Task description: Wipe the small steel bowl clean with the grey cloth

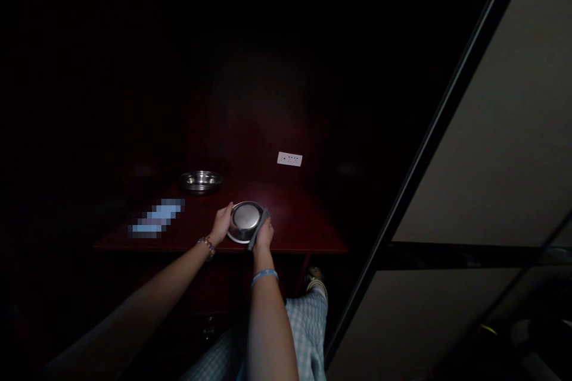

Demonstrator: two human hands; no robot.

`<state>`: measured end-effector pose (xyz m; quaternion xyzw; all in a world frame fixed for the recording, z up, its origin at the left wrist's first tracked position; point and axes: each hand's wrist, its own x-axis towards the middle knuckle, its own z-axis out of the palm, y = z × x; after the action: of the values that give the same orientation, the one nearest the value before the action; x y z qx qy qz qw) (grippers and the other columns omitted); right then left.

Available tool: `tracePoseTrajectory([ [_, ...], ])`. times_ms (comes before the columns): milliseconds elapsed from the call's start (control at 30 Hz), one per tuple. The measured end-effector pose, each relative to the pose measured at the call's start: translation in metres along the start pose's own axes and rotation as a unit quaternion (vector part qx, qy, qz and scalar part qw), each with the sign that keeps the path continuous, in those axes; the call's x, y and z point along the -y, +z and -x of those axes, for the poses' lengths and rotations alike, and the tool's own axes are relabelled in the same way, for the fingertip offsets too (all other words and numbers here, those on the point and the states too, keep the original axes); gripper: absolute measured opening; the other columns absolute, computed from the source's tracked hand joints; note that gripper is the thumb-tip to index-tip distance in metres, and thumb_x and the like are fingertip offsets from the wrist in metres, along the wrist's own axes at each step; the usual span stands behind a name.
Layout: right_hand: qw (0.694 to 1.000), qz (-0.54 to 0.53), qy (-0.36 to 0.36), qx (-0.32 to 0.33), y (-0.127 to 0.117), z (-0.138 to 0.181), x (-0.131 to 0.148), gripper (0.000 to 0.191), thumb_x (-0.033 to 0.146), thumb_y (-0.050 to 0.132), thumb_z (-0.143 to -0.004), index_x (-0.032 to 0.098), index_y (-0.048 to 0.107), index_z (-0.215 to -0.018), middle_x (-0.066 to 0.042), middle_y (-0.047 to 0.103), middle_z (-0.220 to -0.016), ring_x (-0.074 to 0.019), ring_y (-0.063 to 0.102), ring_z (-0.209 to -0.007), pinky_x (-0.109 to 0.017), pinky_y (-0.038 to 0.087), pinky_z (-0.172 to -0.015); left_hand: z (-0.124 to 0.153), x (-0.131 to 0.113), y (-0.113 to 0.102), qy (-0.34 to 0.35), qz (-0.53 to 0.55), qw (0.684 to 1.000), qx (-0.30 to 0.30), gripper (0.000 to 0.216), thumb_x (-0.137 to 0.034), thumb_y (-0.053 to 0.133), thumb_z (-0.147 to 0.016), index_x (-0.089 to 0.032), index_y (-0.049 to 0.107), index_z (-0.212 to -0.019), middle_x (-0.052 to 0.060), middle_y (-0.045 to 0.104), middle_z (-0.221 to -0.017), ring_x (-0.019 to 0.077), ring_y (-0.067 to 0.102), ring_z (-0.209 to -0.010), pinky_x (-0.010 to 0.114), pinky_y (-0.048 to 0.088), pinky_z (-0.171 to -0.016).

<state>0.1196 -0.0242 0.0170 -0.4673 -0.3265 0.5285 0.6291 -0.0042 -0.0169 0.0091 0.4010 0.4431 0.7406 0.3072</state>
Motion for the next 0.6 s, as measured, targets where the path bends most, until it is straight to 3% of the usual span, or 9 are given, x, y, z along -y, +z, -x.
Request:
tracePoseTrajectory([
  [267, 1.0, -0.014, 0.004, 0.001, -0.003, -0.005, 0.0, 0.033, 0.035, 0.05, -0.085, 0.008, 0.069, -0.087, -0.01, 0.072, -0.078, -0.0204, 0.067, -0.078, -0.025, 0.051, -0.066, -0.001, 0.002, 0.0, -0.022, 0.019, 0.999, 0.028, 0.05, -0.064, 0.057, -0.066, -0.014, 0.062, -0.065, 0.004, 0.064, -0.063, 0.0156, 0.055, -0.061, 0.027, 0.041, -0.061],
  [467, 0.995, -0.087, 0.058, 0.001, -0.002, -0.01, -0.003, 0.031, 0.036, 0.049, -0.087, 0.011, 0.067, -0.09, -0.007, 0.071, -0.074, -0.0187, 0.067, -0.073, -0.028, 0.053, -0.067, 0.003, -0.005, 0.002, -0.036, 0.019, 0.997, 0.06, 0.055, -0.066, 0.054, -0.067, -0.013, 0.066, -0.073, 0.005, 0.067, -0.069, 0.0178, 0.059, -0.068, 0.028, 0.042, -0.068],
  [600, 0.99, -0.134, 0.049, -0.013, -0.001, -0.019, -0.007, 0.04, 0.043, 0.04, -0.09, 0.013, 0.067, -0.092, -0.006, 0.07, -0.072, -0.0188, 0.067, -0.078, -0.031, 0.053, -0.071, 0.008, -0.011, 0.004, -0.027, 0.0, 0.996, 0.085, 0.051, -0.062, 0.054, -0.072, -0.015, 0.066, -0.087, 0.002, 0.065, -0.069, 0.0144, 0.056, -0.061, 0.025, 0.041, -0.059],
])
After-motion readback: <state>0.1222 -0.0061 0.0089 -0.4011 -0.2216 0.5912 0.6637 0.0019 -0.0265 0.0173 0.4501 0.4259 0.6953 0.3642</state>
